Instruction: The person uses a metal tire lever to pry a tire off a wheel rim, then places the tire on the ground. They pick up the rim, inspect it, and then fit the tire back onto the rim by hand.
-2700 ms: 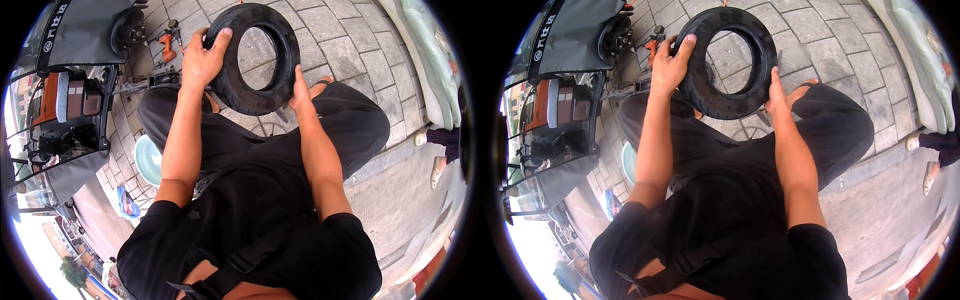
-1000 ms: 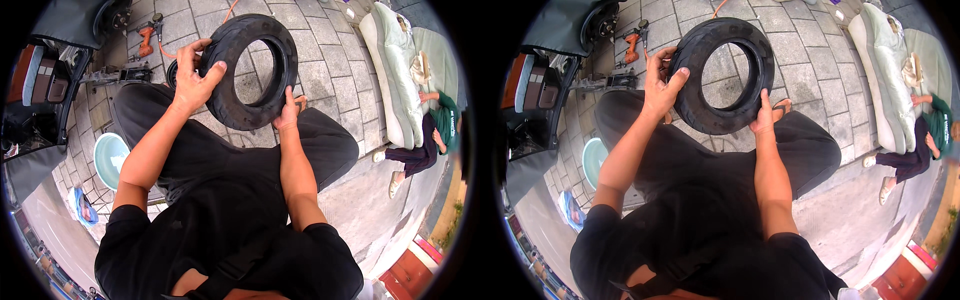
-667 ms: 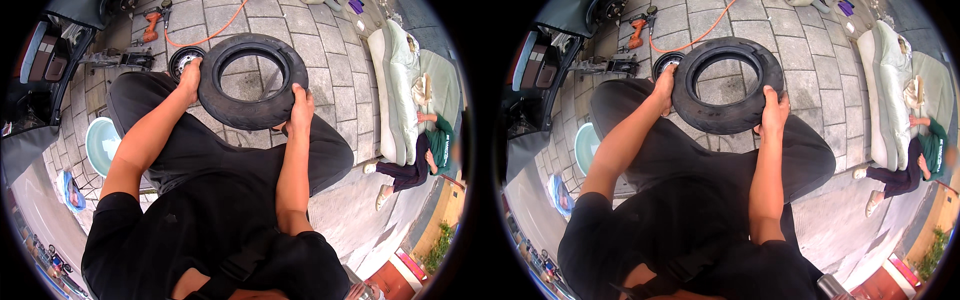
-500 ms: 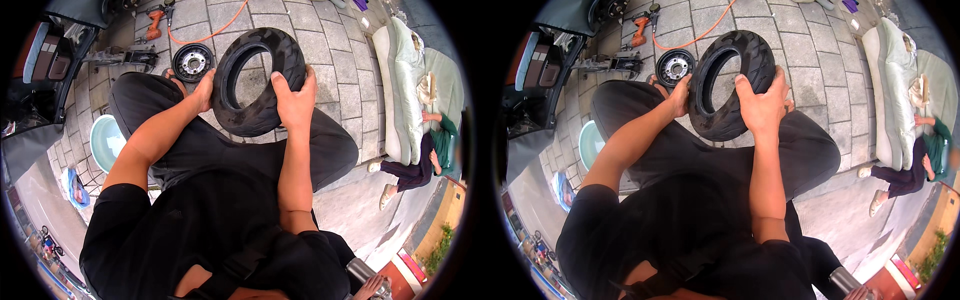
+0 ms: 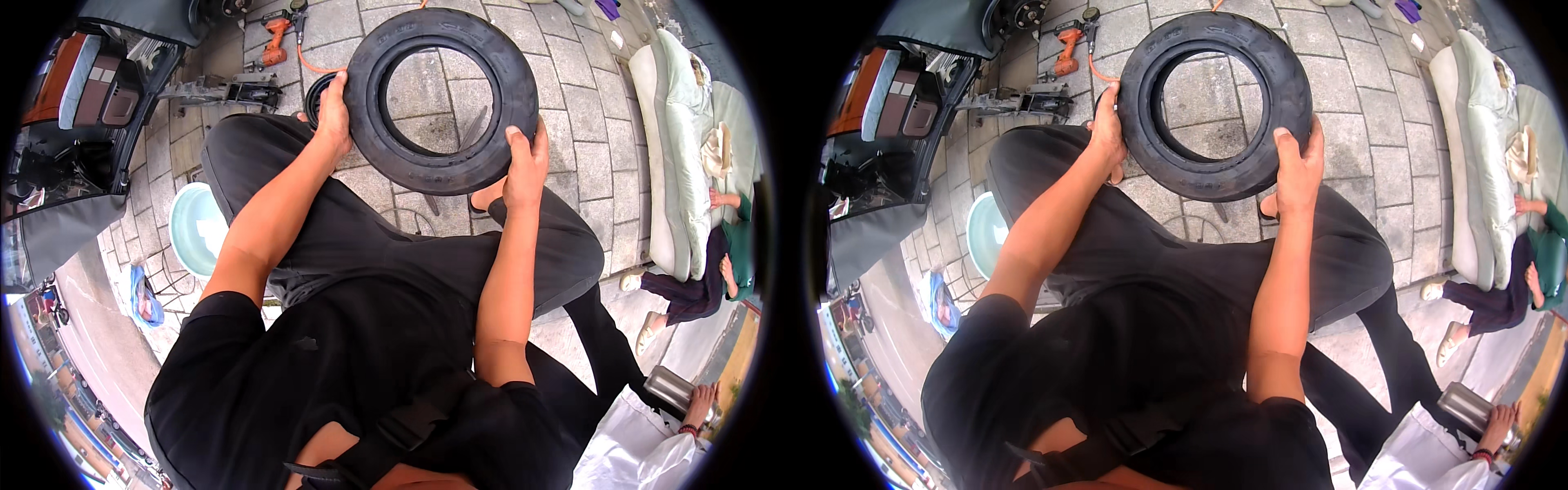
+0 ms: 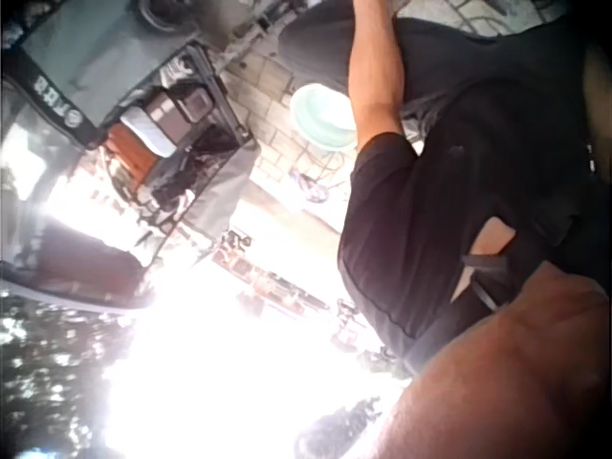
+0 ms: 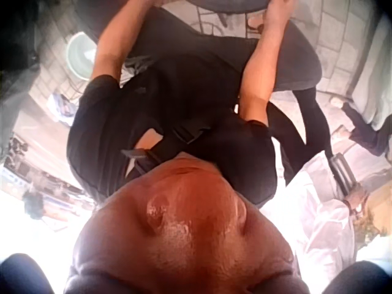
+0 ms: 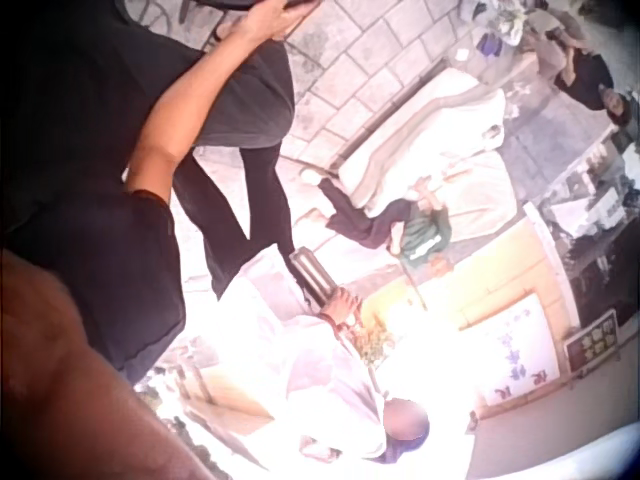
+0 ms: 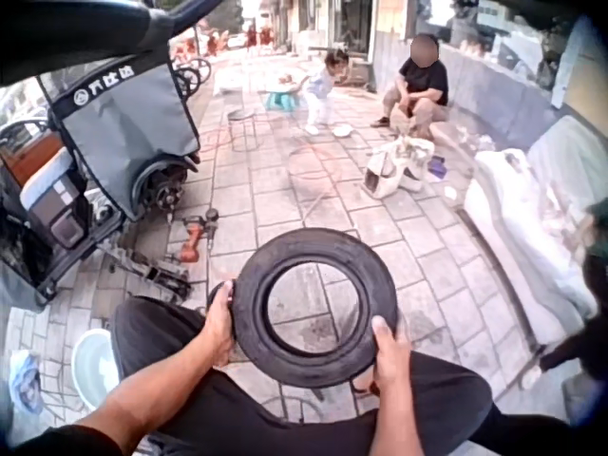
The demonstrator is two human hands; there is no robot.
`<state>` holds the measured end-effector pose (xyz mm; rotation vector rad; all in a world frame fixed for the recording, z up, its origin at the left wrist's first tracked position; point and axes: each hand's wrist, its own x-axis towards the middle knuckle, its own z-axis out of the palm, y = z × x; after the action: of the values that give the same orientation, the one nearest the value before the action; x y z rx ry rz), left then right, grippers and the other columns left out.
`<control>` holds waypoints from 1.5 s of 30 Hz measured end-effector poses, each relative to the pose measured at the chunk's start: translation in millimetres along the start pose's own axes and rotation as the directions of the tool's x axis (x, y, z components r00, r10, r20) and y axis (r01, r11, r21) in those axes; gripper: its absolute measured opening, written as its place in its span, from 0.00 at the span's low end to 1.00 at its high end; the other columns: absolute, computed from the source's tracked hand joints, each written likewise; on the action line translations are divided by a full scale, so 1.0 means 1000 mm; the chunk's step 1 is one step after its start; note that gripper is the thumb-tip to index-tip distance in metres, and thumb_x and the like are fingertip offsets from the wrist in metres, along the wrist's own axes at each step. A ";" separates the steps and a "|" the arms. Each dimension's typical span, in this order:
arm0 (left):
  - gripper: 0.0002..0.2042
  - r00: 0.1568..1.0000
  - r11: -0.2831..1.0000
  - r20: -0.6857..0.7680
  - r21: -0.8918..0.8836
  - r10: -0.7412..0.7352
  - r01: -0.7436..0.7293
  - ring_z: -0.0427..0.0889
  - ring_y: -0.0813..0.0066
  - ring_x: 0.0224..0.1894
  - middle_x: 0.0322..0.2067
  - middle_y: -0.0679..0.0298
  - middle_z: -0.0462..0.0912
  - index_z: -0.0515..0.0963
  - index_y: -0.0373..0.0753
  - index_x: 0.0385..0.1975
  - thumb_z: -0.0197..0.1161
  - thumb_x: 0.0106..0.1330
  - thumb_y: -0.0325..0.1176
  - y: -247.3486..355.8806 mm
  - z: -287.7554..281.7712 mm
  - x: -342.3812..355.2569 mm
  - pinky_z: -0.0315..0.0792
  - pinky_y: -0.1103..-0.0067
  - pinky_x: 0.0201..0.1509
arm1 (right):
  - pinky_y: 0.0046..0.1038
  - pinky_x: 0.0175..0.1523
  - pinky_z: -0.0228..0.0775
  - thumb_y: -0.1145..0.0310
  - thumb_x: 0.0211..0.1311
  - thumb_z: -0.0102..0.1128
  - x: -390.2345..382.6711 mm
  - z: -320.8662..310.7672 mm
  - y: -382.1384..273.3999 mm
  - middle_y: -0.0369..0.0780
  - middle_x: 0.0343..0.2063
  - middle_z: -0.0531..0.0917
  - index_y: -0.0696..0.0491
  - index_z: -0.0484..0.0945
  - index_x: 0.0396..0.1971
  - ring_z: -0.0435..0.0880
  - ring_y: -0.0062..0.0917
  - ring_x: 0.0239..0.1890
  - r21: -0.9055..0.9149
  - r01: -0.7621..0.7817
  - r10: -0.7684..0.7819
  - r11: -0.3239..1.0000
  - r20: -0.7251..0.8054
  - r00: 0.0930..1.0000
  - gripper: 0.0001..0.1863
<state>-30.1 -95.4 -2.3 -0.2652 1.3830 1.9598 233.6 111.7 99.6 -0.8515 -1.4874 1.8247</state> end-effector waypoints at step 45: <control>0.26 0.765 -0.172 0.516 0.774 -0.386 -0.609 0.89 0.49 0.52 0.46 0.54 0.90 0.78 0.40 0.62 0.68 0.71 0.49 -0.002 0.025 -0.057 0.81 0.56 0.53 | 0.36 0.73 0.67 0.46 0.51 0.79 0.037 0.067 0.042 0.59 0.66 0.78 0.68 0.62 0.75 0.81 0.46 0.66 -0.776 -0.122 -0.004 0.618 -0.158 0.988 0.59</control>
<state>18.3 -97.2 37.1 1.3217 1.9614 0.2132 155.0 95.5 65.7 -1.4141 -2.2137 1.0350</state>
